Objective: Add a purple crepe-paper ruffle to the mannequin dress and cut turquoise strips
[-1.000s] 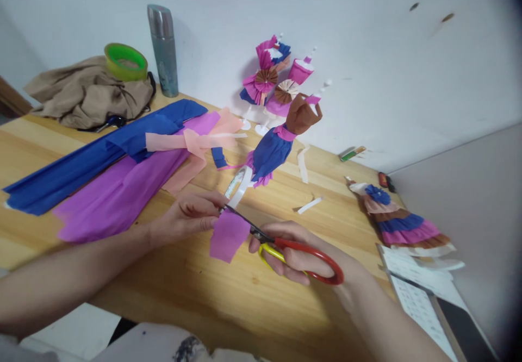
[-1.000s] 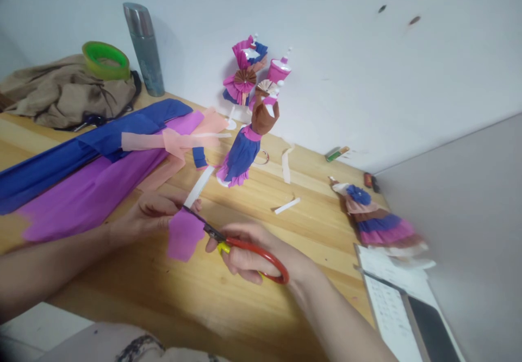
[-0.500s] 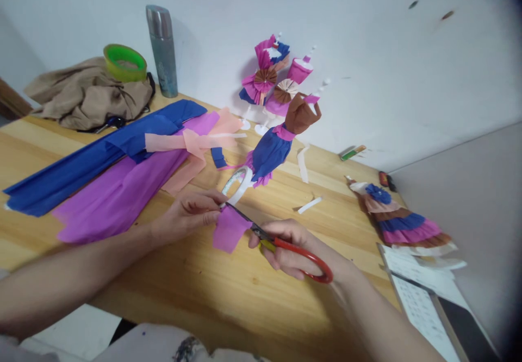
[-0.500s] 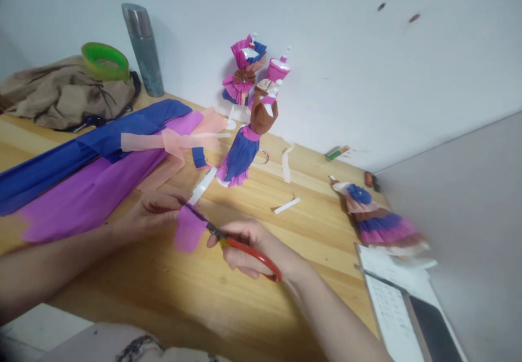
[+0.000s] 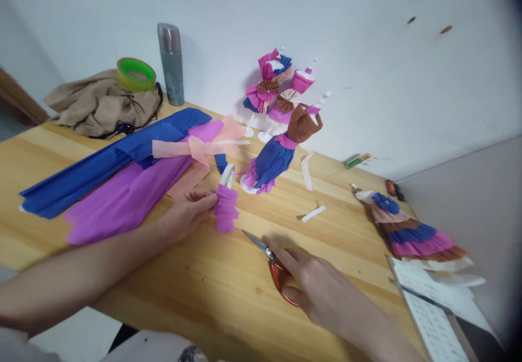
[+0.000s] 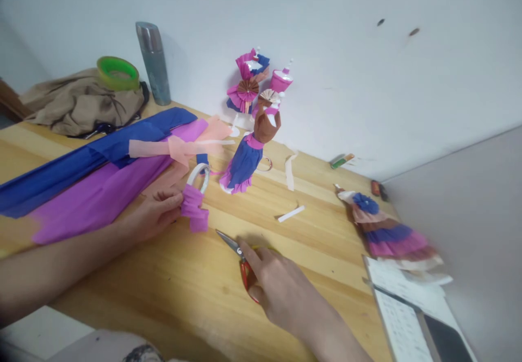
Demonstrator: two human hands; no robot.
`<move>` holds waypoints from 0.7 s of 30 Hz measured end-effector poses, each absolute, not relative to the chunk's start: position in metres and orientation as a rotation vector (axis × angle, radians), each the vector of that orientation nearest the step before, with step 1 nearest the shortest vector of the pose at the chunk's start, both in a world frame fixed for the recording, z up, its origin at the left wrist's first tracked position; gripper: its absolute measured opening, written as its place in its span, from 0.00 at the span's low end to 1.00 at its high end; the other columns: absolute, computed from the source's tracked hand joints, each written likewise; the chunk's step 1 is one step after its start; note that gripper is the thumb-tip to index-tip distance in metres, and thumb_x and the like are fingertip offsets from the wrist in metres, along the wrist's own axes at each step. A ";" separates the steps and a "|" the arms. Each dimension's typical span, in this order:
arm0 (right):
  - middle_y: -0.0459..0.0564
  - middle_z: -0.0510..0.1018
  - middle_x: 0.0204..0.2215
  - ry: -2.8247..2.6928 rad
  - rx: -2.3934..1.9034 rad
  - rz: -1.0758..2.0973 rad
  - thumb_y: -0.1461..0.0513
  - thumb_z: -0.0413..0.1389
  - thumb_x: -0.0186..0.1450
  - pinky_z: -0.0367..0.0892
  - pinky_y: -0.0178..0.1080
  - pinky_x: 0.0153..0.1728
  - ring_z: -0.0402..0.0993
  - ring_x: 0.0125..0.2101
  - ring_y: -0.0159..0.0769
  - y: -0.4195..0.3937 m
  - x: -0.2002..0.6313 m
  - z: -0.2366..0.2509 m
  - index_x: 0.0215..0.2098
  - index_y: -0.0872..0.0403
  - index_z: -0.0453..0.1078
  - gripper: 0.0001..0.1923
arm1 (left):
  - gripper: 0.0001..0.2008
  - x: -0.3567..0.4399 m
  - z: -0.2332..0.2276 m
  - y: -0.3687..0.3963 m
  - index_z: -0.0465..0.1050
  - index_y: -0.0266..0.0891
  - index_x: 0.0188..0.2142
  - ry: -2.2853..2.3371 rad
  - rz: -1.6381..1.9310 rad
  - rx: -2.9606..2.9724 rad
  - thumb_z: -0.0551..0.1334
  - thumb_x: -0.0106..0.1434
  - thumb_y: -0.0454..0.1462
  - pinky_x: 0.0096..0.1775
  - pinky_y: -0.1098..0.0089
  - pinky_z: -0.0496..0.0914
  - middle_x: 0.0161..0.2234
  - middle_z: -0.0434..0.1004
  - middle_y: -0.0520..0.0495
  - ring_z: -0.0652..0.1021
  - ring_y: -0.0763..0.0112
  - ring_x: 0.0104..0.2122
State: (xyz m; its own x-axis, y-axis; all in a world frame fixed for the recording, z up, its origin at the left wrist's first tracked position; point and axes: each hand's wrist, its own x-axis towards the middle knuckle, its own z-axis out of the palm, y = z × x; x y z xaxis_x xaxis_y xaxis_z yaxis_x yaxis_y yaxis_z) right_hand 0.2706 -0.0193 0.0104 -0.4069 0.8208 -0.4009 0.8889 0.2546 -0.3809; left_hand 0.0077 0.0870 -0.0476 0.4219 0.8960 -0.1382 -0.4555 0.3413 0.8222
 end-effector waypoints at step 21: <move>0.56 0.76 0.41 2.518 1.839 -0.884 0.61 0.62 0.58 0.71 0.43 0.39 0.76 0.38 0.43 0.001 0.275 0.002 0.51 0.56 0.63 0.25 | 0.16 0.009 -0.026 0.077 0.78 0.37 0.22 0.684 0.944 1.224 0.67 0.59 0.46 0.35 0.71 0.69 0.28 0.79 0.47 0.77 0.70 0.31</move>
State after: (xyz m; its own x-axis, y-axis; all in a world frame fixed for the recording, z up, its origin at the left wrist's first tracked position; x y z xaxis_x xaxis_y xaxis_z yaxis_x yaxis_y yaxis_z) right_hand 0.2754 0.0012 0.0016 -0.3527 0.9065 -0.2322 0.8525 0.2090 -0.4791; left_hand 0.0091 0.0770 -0.0255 0.4679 0.8823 0.0509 -0.2264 0.0640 0.9719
